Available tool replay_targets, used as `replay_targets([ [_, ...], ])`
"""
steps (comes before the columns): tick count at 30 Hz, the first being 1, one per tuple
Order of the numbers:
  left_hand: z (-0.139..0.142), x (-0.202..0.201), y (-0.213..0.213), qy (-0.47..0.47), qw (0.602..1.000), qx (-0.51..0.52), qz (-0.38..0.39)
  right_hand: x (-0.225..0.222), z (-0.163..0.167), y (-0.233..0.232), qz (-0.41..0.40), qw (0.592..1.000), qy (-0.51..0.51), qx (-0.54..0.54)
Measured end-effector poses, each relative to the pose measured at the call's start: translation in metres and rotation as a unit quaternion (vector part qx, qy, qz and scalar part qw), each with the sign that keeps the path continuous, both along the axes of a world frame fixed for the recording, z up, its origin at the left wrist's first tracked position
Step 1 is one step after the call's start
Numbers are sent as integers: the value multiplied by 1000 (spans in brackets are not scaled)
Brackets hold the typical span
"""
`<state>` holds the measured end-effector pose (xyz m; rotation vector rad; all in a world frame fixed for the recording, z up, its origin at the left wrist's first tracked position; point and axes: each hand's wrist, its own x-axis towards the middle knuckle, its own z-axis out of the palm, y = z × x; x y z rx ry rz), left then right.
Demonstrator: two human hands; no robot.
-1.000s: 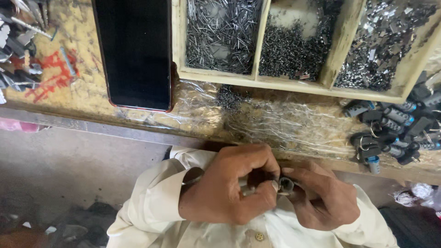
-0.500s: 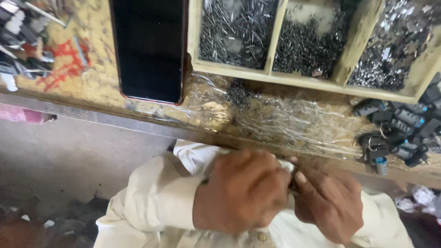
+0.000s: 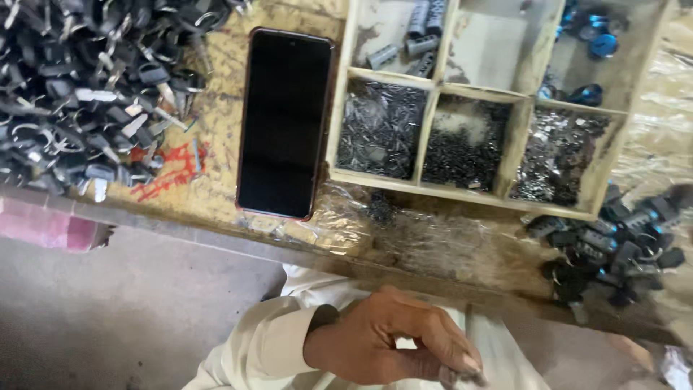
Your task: The person assembles key fobs by inserting small metal pins into cylindrical housings and then attaching blue plastic caps. The person repeatedly picks pins from a compartmentalized tray, inserts them into the housing, and secures the cap, placing finished units on the table.
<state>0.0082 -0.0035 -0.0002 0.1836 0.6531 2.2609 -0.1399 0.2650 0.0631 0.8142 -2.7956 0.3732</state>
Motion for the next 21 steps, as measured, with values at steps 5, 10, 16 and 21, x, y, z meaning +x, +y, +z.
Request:
replay_targets([
  [5, -3, -3, -2, 110, 978, -169, 60, -43, 31, -4, 27, 999, 20, 30],
  [10, -8, -7, 12, 226, 946, -219, 73, -81, 0, -12, 90, 994, -47, 45],
  [16, -12, -15, 15, 250, 934, -241, 80, -89, -55, 20, 112, 992, -42, -48],
  [21, -11, -18, 17, 259, 930, -234, 118, -69, -49, 35, 74, 995, -10, -72],
])
